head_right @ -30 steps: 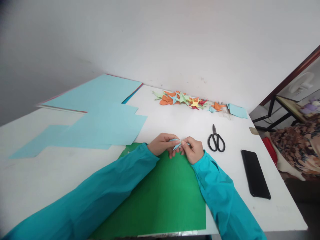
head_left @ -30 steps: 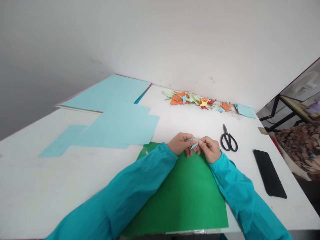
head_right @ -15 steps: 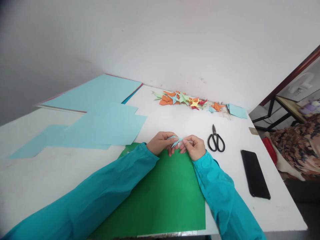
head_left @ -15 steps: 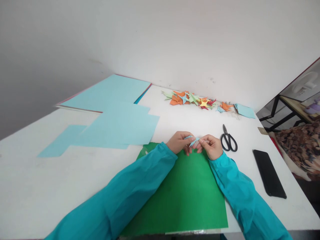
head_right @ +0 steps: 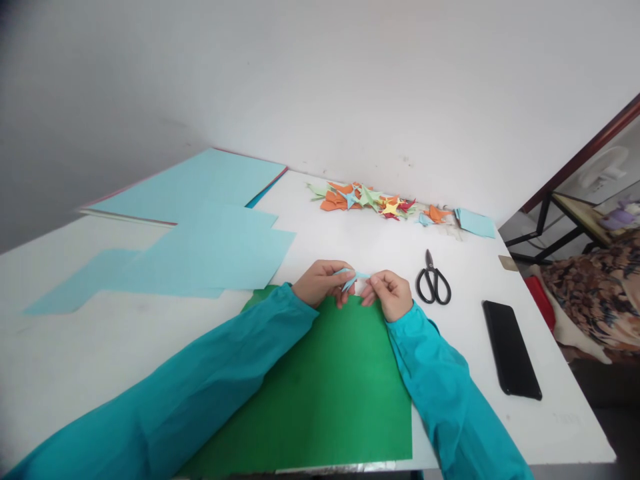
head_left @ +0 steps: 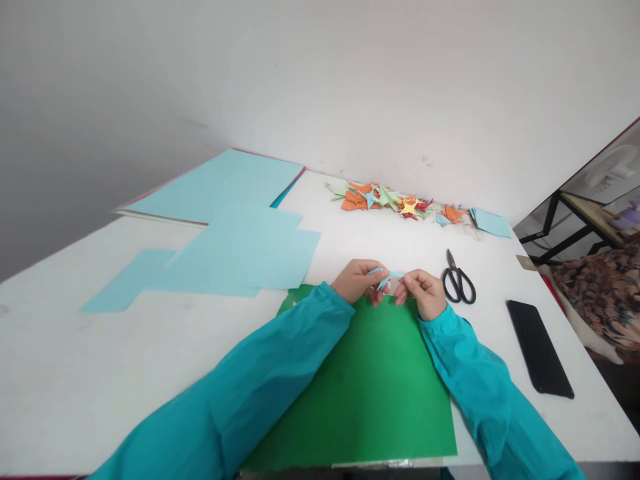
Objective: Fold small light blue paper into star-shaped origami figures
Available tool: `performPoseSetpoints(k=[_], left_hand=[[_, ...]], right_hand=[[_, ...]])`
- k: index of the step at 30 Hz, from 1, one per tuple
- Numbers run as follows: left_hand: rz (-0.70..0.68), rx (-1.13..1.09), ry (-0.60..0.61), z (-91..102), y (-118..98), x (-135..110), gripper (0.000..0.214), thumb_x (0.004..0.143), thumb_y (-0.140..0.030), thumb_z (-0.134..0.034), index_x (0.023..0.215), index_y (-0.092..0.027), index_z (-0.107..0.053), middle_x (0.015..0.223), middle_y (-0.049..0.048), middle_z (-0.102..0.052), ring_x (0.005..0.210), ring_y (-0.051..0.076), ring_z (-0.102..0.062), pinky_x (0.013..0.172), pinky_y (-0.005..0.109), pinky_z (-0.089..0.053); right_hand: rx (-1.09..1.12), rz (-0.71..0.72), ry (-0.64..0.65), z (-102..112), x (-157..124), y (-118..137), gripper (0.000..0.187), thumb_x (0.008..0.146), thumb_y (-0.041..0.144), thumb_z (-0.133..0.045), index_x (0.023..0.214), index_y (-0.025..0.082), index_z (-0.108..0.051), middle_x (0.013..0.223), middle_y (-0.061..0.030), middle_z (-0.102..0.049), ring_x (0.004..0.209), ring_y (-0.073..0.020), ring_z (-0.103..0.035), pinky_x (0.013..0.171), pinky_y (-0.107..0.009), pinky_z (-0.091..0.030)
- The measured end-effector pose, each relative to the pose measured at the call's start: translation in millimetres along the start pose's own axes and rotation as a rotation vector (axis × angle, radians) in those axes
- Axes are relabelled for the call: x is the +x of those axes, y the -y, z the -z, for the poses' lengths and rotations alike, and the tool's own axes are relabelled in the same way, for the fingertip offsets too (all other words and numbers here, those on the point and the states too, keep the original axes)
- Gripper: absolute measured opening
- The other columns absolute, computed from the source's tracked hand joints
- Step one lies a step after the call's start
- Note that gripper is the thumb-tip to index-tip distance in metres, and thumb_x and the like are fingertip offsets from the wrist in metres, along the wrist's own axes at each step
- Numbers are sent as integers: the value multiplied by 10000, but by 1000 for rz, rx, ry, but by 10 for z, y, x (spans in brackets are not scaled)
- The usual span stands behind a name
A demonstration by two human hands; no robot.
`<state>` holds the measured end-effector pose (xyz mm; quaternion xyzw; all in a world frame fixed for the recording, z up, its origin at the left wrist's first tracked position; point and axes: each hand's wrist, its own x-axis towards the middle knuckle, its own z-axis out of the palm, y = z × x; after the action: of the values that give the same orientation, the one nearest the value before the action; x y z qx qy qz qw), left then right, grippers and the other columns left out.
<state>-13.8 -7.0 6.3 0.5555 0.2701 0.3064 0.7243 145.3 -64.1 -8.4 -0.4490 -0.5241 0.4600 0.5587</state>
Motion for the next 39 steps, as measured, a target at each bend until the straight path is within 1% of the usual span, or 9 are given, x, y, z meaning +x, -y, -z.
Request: performPoseSetpoints(k=[10, 13, 20, 24, 27, 29, 32, 36, 39], left_hand=[[-35, 52, 51, 10, -18, -6, 331, 644, -411, -628, 644, -86, -562, 524, 10, -582, 390, 105, -534, 346, 216, -453], [-30, 106, 65, -6, -35, -17, 329, 654, -412, -618, 625, -88, -572, 466, 4, -569, 374, 106, -526, 351, 216, -455], [-42, 181, -38, -53, -55, -36, 313, 639, -385, -646, 644, -78, -590, 418, 3, -559, 355, 107, -523, 339, 203, -441], [-24, 152, 17, -45, -28, -31, 329, 658, -410, -622, 671, -84, -581, 427, 4, -564, 362, 109, -532, 339, 199, -440], [-27, 204, 64, -44, -23, -38, 325, 671, -402, -613, 606, -86, -573, 416, 4, -557, 337, 95, -515, 339, 189, -431], [-34, 225, 84, -47, -29, -44, 316, 665, -386, -625, 581, -84, -578, 411, 3, -552, 342, 94, -517, 349, 189, -438], [-32, 194, 98, -40, -35, -48, 292, 650, -367, -644, 626, -78, -604, 448, 8, -571, 376, 96, -533, 359, 189, -453], [-39, 98, 126, -18, -20, -42, 330, 627, -371, -663, 754, -69, -620, 594, 44, -622, 463, 121, -578, 357, 199, -464], [-41, 83, 98, -14, -1, -38, 365, 653, -409, -631, 770, -64, -612, 568, 45, -604, 473, 133, -582, 355, 208, -465]], right_hand=[[-13, 18, 32, -3, -23, 36, 249, 709, 391, -628, 798, 165, -576, 604, -8, -655, 463, -128, -592, 472, -262, -491], [-54, 22, 34, -28, -28, 42, 245, 749, 416, -575, 755, 171, -571, 618, -18, -656, 470, -132, -590, 475, -270, -489], [-119, 76, -59, -28, -22, 34, 243, 769, 403, -555, 689, 174, -572, 589, -19, -654, 448, -130, -580, 447, -264, -483], [-120, 106, -101, -33, -24, 30, 205, 760, 385, -571, 764, 182, -593, 615, -17, -662, 511, -142, -610, 514, -280, -512], [-135, 89, -57, -52, -31, 24, 222, 716, 351, -629, 862, 185, -610, 608, -5, -658, 531, -151, -630, 527, -278, -527], [-159, 59, -19, -63, -37, 24, 211, 698, 338, -647, 837, 179, -629, 594, -5, -656, 511, -150, -628, 506, -270, -530], [-193, 64, -7, -68, -42, 32, 182, 705, 331, -639, 799, 177, -654, 590, -15, -661, 511, -152, -623, 501, -273, -535], [-299, 159, -59, -59, -41, 49, 144, 726, 307, -620, 803, 200, -676, 627, -28, -662, 530, -156, -617, 526, -294, -533], [-369, 209, -82, -58, -40, 58, 135, 733, 302, -613, 805, 209, -680, 649, -36, -658, 549, -159, -616, 540, -301, -531]])
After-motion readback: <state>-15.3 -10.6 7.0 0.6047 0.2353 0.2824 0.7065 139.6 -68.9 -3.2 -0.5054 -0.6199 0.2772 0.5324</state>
